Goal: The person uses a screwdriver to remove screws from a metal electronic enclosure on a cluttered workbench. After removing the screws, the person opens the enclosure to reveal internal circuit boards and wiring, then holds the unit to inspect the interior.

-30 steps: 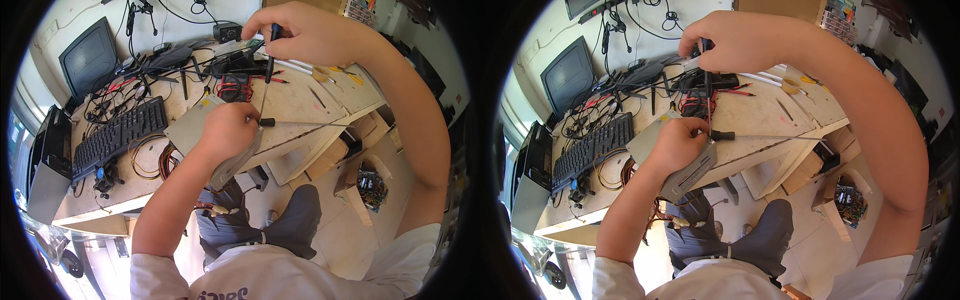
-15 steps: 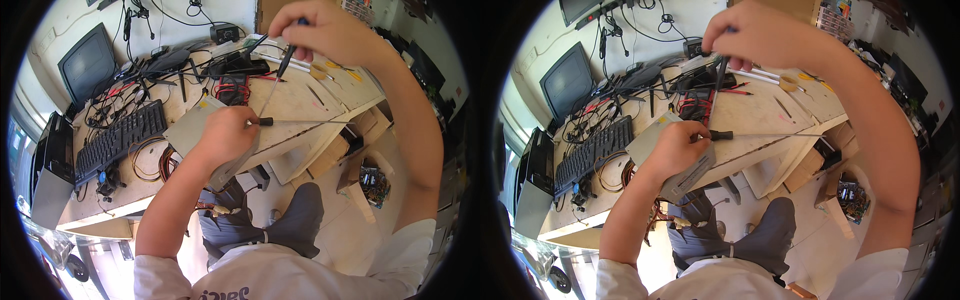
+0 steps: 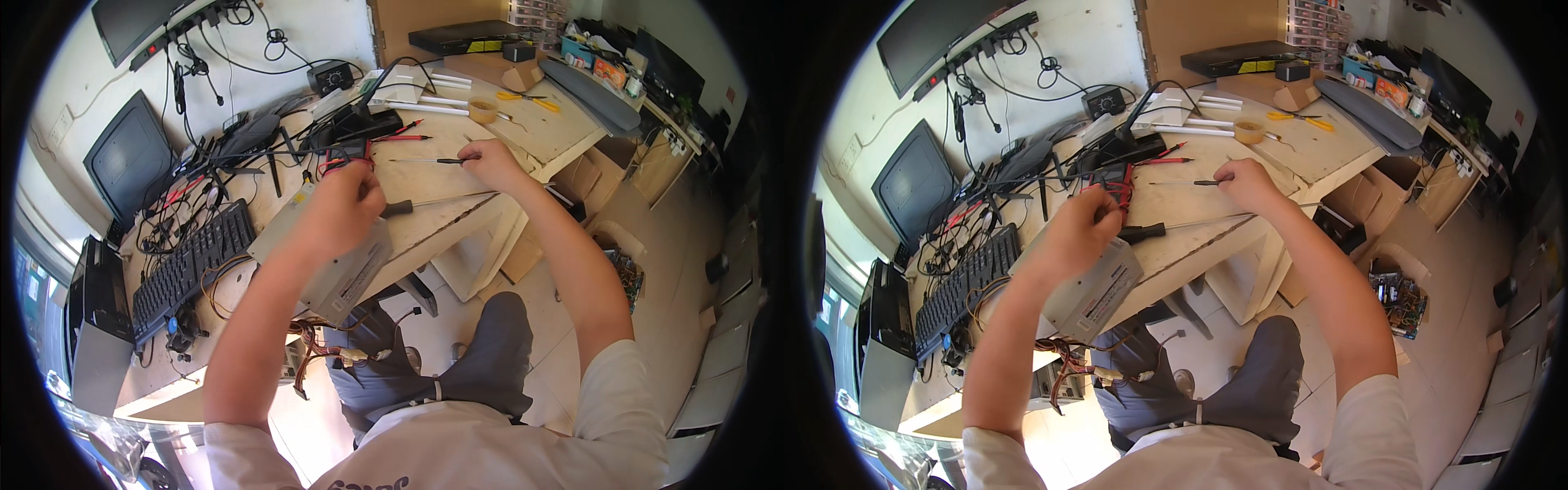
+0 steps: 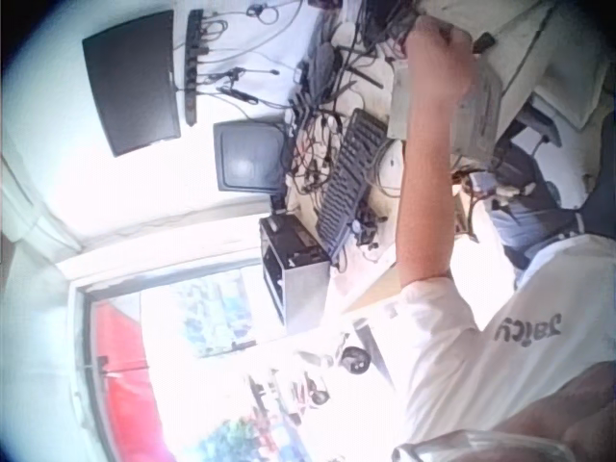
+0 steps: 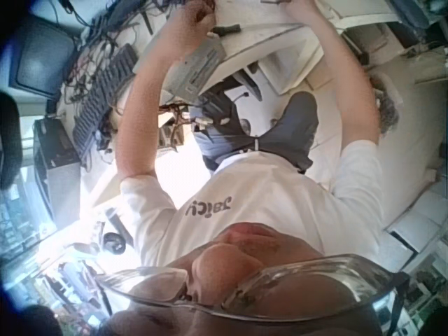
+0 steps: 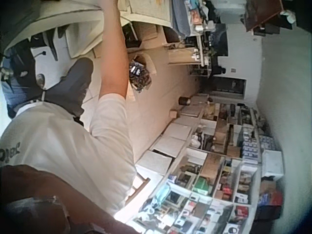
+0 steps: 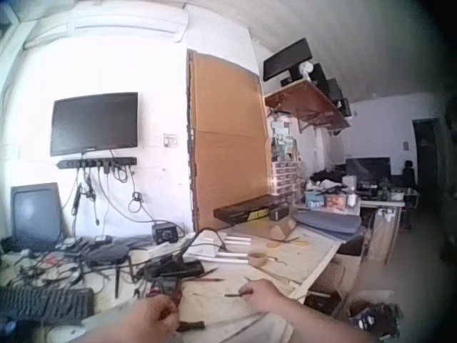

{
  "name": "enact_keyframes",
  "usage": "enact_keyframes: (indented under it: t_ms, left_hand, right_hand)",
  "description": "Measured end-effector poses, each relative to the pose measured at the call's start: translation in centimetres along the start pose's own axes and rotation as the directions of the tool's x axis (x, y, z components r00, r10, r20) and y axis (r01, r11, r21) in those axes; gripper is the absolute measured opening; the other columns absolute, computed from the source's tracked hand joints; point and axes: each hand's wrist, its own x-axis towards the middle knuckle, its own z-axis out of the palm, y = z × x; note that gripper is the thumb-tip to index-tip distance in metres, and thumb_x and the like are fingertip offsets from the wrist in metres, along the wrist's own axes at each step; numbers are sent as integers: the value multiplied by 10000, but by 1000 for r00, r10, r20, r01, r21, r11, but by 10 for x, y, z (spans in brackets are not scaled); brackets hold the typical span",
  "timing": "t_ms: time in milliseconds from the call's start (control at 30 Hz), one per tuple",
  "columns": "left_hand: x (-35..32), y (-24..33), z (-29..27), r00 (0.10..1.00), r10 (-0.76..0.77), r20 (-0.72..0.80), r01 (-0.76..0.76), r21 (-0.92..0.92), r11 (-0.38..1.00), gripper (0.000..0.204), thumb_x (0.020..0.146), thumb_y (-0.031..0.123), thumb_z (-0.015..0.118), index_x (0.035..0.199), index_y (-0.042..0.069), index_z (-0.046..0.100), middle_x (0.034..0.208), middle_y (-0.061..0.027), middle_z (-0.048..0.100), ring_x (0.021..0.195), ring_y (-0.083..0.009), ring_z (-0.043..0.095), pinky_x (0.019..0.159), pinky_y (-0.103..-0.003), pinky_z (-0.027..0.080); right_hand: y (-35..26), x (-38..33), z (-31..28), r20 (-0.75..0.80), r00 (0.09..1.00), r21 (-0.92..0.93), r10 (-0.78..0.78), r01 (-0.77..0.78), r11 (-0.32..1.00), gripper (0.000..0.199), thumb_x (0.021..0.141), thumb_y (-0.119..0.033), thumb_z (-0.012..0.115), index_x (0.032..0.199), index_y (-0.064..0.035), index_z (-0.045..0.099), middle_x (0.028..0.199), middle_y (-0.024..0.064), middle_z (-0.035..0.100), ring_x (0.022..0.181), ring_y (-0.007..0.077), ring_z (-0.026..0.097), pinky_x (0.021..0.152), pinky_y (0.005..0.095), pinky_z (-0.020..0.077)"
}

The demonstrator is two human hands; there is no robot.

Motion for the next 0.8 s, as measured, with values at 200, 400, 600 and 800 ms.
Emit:
enact_keyframes:
  t_ms: [200, 400, 600, 800]
  left_hand:
    - [106, 8, 46, 923, -54, 382, -122, 422, 899, 193, 906, 113, 548, 922, -54, 643, 813, -201, 672, 791, -305, 694, 683, -413, 530]
    - [171, -83, 101, 791, -45, 611, -457, 637, 621, 251, 828, 97, 570, 955, -105, 651, 1008, -277, 697, 941, -427, 685, 787, -468, 535]
    - [174, -87, 101, 871, 55, 488, -362, 563, 743, 157, 814, 91, 605, 925, 14, 683, 959, -230, 705, 955, -377, 674, 809, -442, 522]
    - [174, -82, 92, 889, 50, 455, -280, 454, 846, 241, 774, 31, 607, 983, 16, 725, 998, -213, 722, 946, -348, 688, 813, -413, 536]
  right_hand:
    - [-8, 0, 4, 22, 995, -222, 94, -86, 971, 268, 866, -112, 668, 1111, -26, 738, 1055, 163, 736, 1003, 325, 693, 910, 394, 545]
    - [-33, -40, -11, -192, 981, -261, -43, -9, 965, 265, 890, -178, 651, 1075, -7, 734, 1046, 177, 724, 996, 352, 676, 920, 423, 534]
    - [-18, -41, -43, -148, 985, -209, 92, -122, 970, 247, 884, -180, 646, 1028, -3, 738, 995, 215, 710, 1008, 376, 660, 913, 437, 534]
    - [9, -8, -14, -242, 953, -513, 184, -286, 809, 288, 877, -209, 710, 1066, 6, 736, 1180, 184, 677, 1120, 354, 625, 964, 421, 523]
